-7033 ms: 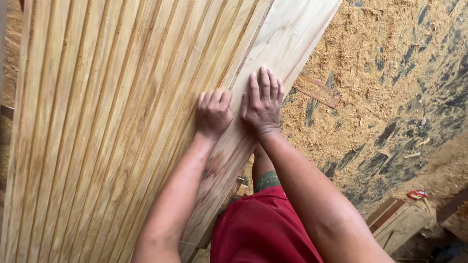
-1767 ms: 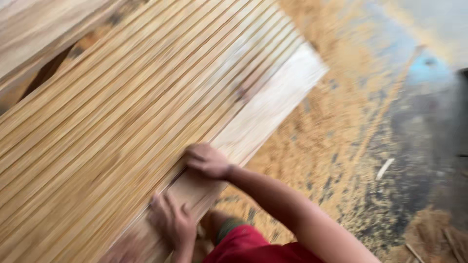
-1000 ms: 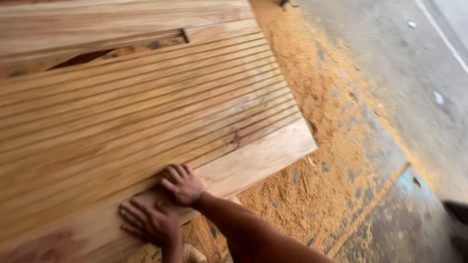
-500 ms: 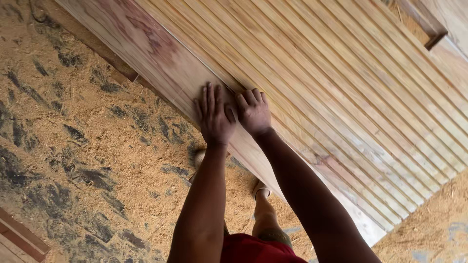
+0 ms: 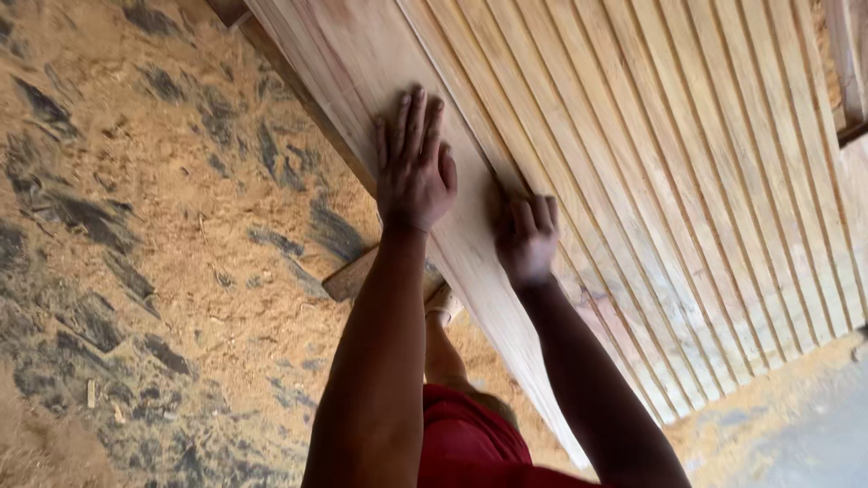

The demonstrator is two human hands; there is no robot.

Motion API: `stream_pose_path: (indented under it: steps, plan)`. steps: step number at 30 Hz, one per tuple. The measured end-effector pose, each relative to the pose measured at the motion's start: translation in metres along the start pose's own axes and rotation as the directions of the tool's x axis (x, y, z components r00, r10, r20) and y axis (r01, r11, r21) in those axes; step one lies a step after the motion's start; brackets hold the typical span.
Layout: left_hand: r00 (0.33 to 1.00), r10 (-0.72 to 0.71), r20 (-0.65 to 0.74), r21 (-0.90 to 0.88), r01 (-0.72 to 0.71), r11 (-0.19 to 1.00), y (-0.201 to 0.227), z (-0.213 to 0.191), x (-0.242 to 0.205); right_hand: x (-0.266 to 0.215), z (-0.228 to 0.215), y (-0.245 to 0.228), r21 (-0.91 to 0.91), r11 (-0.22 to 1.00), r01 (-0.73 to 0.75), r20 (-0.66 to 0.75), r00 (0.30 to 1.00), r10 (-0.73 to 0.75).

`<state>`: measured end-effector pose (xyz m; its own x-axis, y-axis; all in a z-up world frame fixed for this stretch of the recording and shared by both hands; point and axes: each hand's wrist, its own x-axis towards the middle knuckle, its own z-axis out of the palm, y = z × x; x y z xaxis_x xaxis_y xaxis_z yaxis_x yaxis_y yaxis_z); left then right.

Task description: The person sands a large wooden board with a sanding block, moving back and forth along the grain to smooth the surface. The person works across the length of the board, adjusting hand position to cover different areas.

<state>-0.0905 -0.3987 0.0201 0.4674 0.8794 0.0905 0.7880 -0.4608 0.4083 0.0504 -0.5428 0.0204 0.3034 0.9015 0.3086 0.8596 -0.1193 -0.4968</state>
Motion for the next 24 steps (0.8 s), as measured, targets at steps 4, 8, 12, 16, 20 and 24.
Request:
stream_pose_path:
  steps: [4,8,12,16,20,24]
  plan:
    - [1.000,-0.001,0.029,0.019,0.000,1.000,0.000,-0.003,0.003,0.035,0.028,-0.001,0.066,0.998,0.022,-0.016,1.000,-0.021]
    - [1.000,0.012,-0.005,0.040,-0.012,0.999,-0.003,0.000,0.013,-0.026,-0.040,0.007,-0.021,0.999,0.046,-0.001,0.999,-0.046]
    - [0.999,0.002,0.041,0.065,-0.004,0.998,-0.001,0.005,-0.005,-0.097,-0.080,0.016,-0.124,0.987,-0.099,0.060,0.992,0.107]
    - [1.000,0.013,0.020,0.078,-0.015,0.997,-0.007,0.007,0.018,-0.017,-0.001,0.012,-0.006,1.000,0.023,-0.056,0.998,-0.024]
    - [0.999,0.012,0.037,0.088,-0.016,0.996,-0.003,0.003,0.001,0.030,0.029,0.001,-0.025,0.999,0.038,0.063,0.997,-0.036]
    - [1.000,0.025,0.019,0.077,-0.026,0.997,-0.003,0.001,0.018,-0.030,-0.036,0.009,-0.021,0.999,0.045,0.013,0.999,-0.044]
